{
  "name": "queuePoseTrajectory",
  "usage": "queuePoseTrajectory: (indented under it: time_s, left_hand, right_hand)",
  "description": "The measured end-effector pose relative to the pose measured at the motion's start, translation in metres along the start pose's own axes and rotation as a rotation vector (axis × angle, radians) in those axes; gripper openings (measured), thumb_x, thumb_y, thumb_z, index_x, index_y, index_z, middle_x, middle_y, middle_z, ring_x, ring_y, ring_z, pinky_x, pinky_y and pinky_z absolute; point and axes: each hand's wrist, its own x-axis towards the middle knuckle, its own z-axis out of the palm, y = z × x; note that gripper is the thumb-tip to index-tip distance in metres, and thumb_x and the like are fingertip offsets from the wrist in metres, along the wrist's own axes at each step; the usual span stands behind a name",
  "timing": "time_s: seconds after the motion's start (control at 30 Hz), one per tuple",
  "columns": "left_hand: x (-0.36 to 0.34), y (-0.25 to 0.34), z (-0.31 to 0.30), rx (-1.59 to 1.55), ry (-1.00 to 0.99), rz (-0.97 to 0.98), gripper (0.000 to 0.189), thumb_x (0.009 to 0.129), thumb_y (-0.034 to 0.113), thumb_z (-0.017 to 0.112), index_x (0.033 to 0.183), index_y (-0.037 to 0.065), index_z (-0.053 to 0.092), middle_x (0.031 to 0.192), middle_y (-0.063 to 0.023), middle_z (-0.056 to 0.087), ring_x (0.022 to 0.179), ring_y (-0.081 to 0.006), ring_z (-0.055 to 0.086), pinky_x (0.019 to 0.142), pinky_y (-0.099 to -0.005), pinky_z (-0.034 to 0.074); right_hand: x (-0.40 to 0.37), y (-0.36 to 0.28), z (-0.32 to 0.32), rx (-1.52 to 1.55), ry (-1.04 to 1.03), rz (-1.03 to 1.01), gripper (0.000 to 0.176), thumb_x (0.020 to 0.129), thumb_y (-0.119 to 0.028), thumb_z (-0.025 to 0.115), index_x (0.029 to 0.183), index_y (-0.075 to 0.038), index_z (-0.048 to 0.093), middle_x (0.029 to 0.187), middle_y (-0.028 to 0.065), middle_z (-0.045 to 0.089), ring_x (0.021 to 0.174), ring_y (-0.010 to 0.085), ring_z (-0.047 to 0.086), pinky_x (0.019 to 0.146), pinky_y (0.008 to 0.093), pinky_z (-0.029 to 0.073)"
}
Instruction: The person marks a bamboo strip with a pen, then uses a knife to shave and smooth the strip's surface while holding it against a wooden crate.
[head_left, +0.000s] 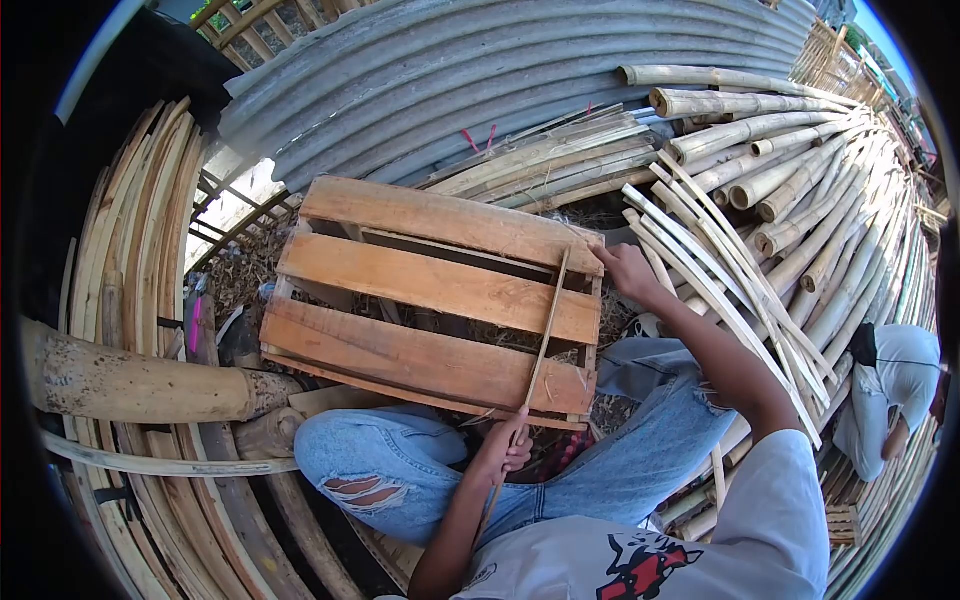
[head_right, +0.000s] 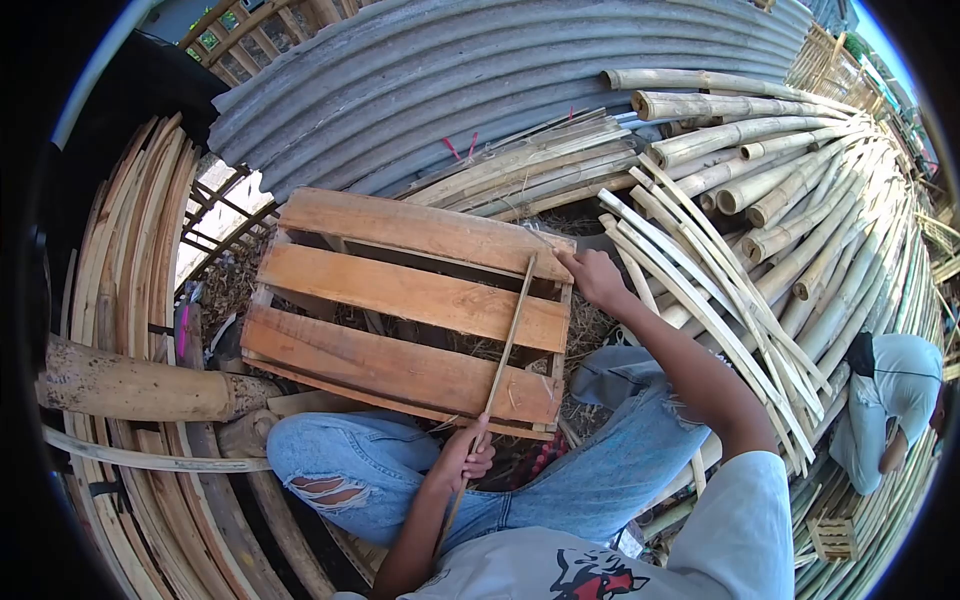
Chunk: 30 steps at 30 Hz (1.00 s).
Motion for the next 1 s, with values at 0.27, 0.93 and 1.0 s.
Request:
queuePoseTrajectory:
  time_s: [0.27, 0.93, 1.0]
  left_hand:
    - [0.001, 0.006, -0.011, -0.125, -0.172, -0.107, 0.054, 0.094, 0.055, 0.038, 0.057, 0.014, 0.034, 0.044, 0.0077, 0.024, 0.032, -0.0021, 0.019, 0.029, -0.0168, 0.017]
    - [0.002, 0.006, -0.007, -0.048, -0.090, -0.060, 0.054, 0.092, 0.056, 0.040, 0.058, 0.014, 0.035, 0.044, 0.0066, 0.024, 0.032, -0.0027, 0.019, 0.029, -0.0177, 0.016]
    - [0.003, 0.005, -0.003, -0.018, -0.059, -0.037, 0.054, 0.092, 0.056, 0.040, 0.059, 0.014, 0.035, 0.044, 0.0066, 0.025, 0.032, -0.0028, 0.020, 0.029, -0.0177, 0.016]
  right_hand:
    - [0.007, -0.019, -0.006, 0.042, -0.235, 0.070, 0.060, 0.091, -0.054, 0.038, 0.074, -0.004, 0.066, 0.065, 0.0209, 0.060, 0.069, 0.0372, 0.062, 0.063, 0.0458, 0.049]
    - [0.008, -0.011, 0.013, 0.011, -0.121, 0.070, 0.064, 0.090, -0.057, 0.038, 0.067, -0.004, 0.064, 0.067, 0.0207, 0.062, 0.069, 0.0377, 0.063, 0.060, 0.0466, 0.050]
    - [0.016, 0.000, 0.004, 0.014, -0.125, 0.153, 0.064, 0.090, -0.057, 0.038, 0.069, -0.003, 0.065, 0.068, 0.0209, 0.062, 0.070, 0.0385, 0.062, 0.063, 0.0469, 0.050]
